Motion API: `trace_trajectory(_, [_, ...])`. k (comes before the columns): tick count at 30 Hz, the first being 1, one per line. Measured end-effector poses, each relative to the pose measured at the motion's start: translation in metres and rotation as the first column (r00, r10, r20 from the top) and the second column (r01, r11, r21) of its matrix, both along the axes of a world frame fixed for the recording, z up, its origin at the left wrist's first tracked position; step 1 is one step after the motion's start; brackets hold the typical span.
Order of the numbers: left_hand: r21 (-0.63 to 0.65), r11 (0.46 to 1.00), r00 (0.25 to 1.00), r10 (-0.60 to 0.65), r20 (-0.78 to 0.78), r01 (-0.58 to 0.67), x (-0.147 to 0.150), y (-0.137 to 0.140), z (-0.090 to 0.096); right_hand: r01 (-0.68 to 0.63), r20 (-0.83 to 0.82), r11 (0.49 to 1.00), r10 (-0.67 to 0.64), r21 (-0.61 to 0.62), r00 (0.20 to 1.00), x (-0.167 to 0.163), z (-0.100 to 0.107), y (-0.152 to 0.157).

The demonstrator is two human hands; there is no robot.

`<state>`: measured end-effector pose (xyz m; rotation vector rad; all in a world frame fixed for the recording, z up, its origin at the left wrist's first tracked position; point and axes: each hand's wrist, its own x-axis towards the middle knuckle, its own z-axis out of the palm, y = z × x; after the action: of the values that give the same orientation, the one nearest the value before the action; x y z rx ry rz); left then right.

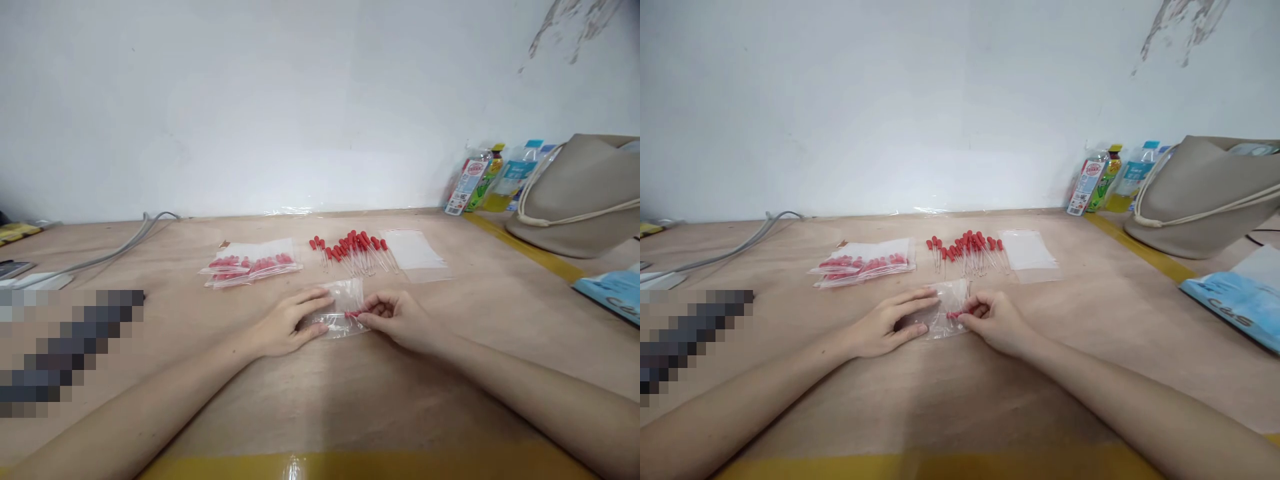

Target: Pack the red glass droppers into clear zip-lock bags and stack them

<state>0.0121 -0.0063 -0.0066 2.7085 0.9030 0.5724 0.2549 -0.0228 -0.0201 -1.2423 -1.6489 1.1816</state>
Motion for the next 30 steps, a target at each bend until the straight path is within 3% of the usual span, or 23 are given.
trace_trajectory(3, [0.026, 0.999, 0.998, 0.032, 0.06, -0.034, -0.005, -0.001, 0.0, 0.072, -0.078, 0.997, -0.074, -0.026, 0.994, 0.004, -0.002, 0.005])
trace_trajectory(7, [-0.011, 1.0, 1.0, 0.01, 0.014, -0.01, -0.014, 0.002, 0.001, 0.136, -0.098, 0.991, -0.137, -0.019, 0.986, 0.01, 0.001, 0.008])
trace_trajectory(13, [-0.02, 1.0, 0.991, -0.011, -0.134, 0.008, -0.014, 0.015, 0.005, 0.156, -0.162, 0.983, -0.139, 0.098, 0.977, 0.011, -0.003, 0.018])
trace_trajectory(17, [-0.011, 1.0, 0.992, 0.013, -0.122, -0.014, -0.012, 0.018, 0.005, 0.161, -0.182, 0.962, -0.122, 0.22, 0.976, 0.01, -0.006, 0.023])
trace_trajectory(24, [-0.012, 1.0, 0.995, 0.028, -0.092, -0.029, -0.013, 0.015, 0.002, 0.131, -0.097, 0.976, -0.115, 0.173, 0.989, 0.014, -0.007, 0.023])
trace_trajectory(27, [-0.015, 0.999, 0.993, 0.031, -0.11, -0.033, -0.013, 0.016, 0.002, 0.08, -0.059, 0.975, -0.069, 0.208, 0.996, 0.017, -0.008, 0.025])
trace_trajectory(30, [-0.015, 0.999, 0.994, 0.035, -0.108, -0.037, -0.013, 0.016, 0.001, 0.004, -0.097, 0.988, 0.011, 0.152, 0.995, 0.016, -0.006, 0.025])
